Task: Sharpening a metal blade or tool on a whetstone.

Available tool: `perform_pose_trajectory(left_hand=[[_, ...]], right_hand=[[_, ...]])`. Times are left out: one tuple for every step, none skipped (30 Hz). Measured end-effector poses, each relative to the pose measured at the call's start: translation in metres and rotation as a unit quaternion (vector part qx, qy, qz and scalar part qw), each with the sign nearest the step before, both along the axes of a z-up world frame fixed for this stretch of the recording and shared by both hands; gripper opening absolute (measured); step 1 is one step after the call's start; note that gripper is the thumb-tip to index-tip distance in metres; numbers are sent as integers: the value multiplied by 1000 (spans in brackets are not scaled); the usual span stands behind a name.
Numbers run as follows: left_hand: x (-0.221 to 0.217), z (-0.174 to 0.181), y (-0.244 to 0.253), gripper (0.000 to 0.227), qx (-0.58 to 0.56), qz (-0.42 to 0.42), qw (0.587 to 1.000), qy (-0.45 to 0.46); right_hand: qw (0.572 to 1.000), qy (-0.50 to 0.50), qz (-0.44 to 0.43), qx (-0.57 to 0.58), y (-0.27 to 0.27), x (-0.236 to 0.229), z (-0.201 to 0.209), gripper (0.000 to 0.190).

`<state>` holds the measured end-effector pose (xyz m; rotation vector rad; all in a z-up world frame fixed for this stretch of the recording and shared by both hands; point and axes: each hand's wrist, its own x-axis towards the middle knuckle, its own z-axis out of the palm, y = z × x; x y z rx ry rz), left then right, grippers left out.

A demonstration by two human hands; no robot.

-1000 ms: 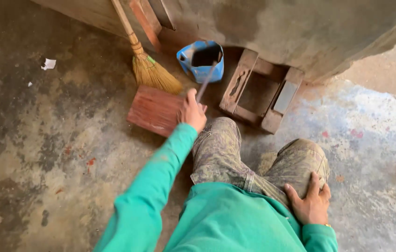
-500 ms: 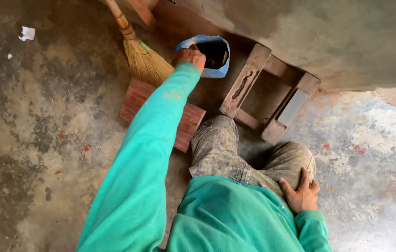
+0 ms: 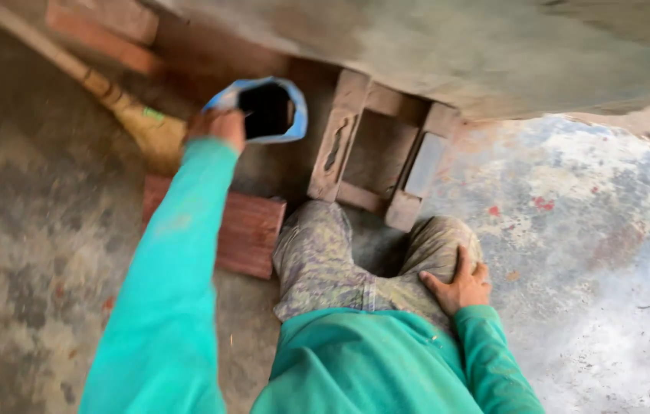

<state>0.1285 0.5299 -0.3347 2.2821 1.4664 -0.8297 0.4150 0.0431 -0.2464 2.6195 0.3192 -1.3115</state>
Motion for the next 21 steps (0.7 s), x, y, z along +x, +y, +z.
perform_pose_trajectory(left_hand=[[-12,43,-31,38,7,-11,1000,-6],[-19,92,-60,41,43,21,999,-16],[-16,147,-88,49,79,54,995,-27],[-16,156,-127,49,86,49,995,-23],[-18,163,-166,54,98,96,983,-120],[-18,169,-203,58,109,140,960,-218],[-3,152,-230,58,115,132,960,-218],[11,135,-262,55,47,145,920,-360],[24,117,-293,53,-23,154,856,-492],[42,91,-313,53,-24,143,856,-496],[60,64,-331,41,-184,277,814,-477],[78,39,-353,35,-337,402,734,-431],[91,28,-356,35,-342,395,736,-430],[102,18,-364,31,-357,402,723,-433],[113,9,-372,33,-373,410,709,-436],[116,3,-375,33,-371,407,709,-440],[119,-3,-378,35,-386,424,694,-435],[119,-8,-382,37,-403,442,680,-424],[126,-20,-373,37,-402,442,681,-424],[124,-29,-375,33,-400,457,682,-408],[122,-39,-377,31,-398,472,682,-392]], right_hand=[[1000,-6,-11,7,1,3,4,116],[1000,5,-10,8,1,3,6,120],[1000,17,-9,9,1,1,8,123],[1000,21,-14,17,3,3,9,123],[1000,16,-16,12,5,5,10,124],[1000,8,-20,8,8,8,11,125],[999,10,-26,17,5,11,-3,125],[1000,2,-14,22,-2,16,-15,127],[1000,-7,-2,28,-7,21,-27,128],[999,-10,-11,33,-9,19,-30,128],[999,-15,-6,42,-10,18,-32,125],[999,-20,1,46,-12,17,-31,123],[999,-23,-7,45,-13,13,-42,123],[995,-63,46,67,-17,8,-50,111],[986,-103,99,88,-20,4,-58,100],[985,-107,100,91,-19,-4,-64,100],[932,-162,173,275,-17,-10,-71,81],[840,-208,234,444,-17,-22,-78,62],[840,-208,233,444,1,-23,-78,62],[840,-125,227,476,10,-31,-76,68],[834,-42,218,505,18,-39,-74,76]])
